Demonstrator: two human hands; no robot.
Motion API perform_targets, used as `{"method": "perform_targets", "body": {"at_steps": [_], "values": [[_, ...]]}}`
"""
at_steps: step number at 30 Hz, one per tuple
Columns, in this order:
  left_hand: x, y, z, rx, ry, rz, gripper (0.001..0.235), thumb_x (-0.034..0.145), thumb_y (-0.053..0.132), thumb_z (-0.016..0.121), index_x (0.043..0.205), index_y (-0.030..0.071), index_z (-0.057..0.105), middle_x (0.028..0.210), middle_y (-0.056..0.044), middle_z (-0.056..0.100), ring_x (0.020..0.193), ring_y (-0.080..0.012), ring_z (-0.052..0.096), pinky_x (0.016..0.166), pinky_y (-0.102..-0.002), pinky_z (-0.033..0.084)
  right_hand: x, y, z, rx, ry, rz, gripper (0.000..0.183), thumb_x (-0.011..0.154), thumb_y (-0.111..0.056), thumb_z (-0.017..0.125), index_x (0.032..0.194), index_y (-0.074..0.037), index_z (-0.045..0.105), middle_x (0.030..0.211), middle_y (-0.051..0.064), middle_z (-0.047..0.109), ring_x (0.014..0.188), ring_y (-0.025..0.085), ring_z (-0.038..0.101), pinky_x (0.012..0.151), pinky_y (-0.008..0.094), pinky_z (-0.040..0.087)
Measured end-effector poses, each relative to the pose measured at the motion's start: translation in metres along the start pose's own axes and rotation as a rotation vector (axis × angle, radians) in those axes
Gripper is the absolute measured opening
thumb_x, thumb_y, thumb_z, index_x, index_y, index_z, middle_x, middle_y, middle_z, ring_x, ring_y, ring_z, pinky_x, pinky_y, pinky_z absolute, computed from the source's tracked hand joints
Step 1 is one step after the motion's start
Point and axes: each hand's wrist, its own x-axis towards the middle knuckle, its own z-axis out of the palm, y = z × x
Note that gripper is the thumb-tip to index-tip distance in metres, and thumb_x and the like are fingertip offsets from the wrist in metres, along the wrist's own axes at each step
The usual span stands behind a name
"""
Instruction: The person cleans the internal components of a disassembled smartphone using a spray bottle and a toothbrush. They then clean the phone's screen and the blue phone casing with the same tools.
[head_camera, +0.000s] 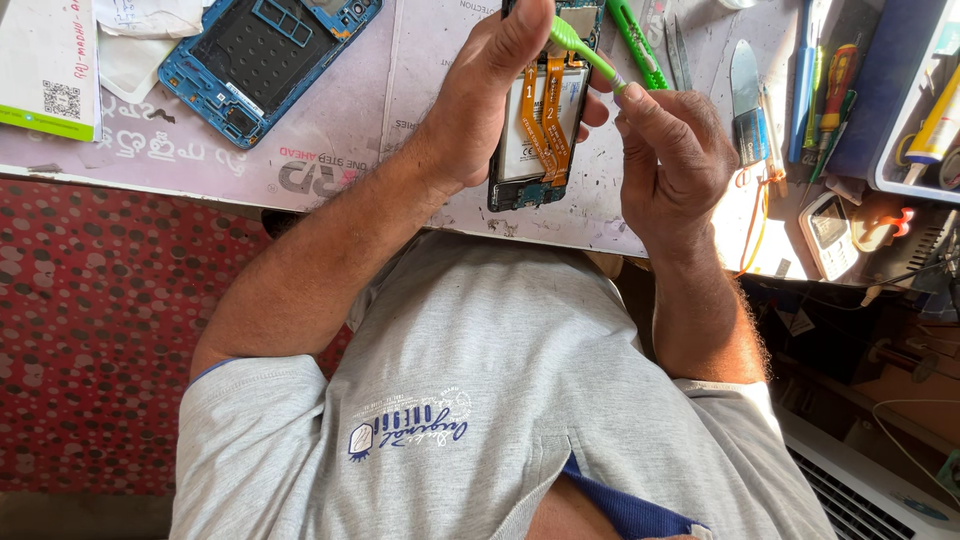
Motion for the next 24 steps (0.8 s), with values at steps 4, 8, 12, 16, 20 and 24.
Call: {"method": "perform_targets", "body": {"at_steps": [4,8,12,16,20,24], "values": [[0.000,0.002,0.001,0.093,0.004,0.026,0.088,0.094,0.081,0.051,0.119,-0.002,0.063,0.103,-0.017,0.074,0.095,-0.0218,0.080,0.081,-0.038,0.074,0.002,-0.002,0.003,0.023,-0.012,0.028,0.031,0.108,0.001,0.076,0.135,-0.011,0.066,0.104,0.012,0.073,0.092,0.020,0.072,0.070,0.029,0.058],[0.000,0.004,0.002,0.112,0.044,0.006,0.088,0.091,0.083,0.053,0.119,-0.001,0.060,0.105,-0.017,0.074,0.094,-0.0204,0.079,0.079,-0.036,0.073,0.002,-0.005,0.006,0.035,-0.010,0.044,0.030,0.109,0.002,0.076,0.135,-0.011,0.066,0.101,0.012,0.072,0.093,0.020,0.073,0.072,0.030,0.059],[-0.001,0.004,0.003,0.103,0.049,0.004,0.088,0.090,0.082,0.054,0.119,-0.001,0.061,0.103,-0.016,0.074,0.091,-0.0202,0.080,0.077,-0.035,0.073,-0.001,-0.007,0.006,0.046,-0.013,0.050,0.031,0.109,0.002,0.075,0.135,-0.011,0.066,0.101,0.011,0.072,0.092,0.019,0.074,0.071,0.029,0.059],[0.000,0.004,0.002,0.099,0.041,0.000,0.089,0.090,0.081,0.054,0.118,-0.002,0.064,0.102,-0.017,0.075,0.089,-0.0213,0.081,0.074,-0.037,0.074,-0.002,-0.007,0.003,0.052,-0.010,0.036,0.031,0.110,0.001,0.074,0.137,-0.011,0.066,0.104,0.012,0.073,0.092,0.019,0.074,0.072,0.028,0.060],[0.000,0.001,-0.002,-0.044,0.038,-0.054,0.086,0.089,0.074,0.061,0.122,-0.005,0.058,0.105,-0.024,0.073,0.091,-0.0283,0.079,0.076,-0.044,0.071,-0.001,-0.001,-0.004,0.001,-0.005,-0.044,0.029,0.108,0.002,0.075,0.134,-0.011,0.069,0.099,0.010,0.072,0.087,0.018,0.071,0.069,0.030,0.057],[0.002,0.000,-0.002,-0.081,0.010,-0.070,0.088,0.091,0.076,0.054,0.125,-0.004,0.059,0.110,-0.025,0.072,0.096,-0.0299,0.079,0.081,-0.046,0.071,0.008,0.014,-0.006,-0.060,0.039,-0.142,0.023,0.106,0.000,0.074,0.126,-0.011,0.074,0.095,0.008,0.074,0.081,0.017,0.068,0.066,0.034,0.054]]}}
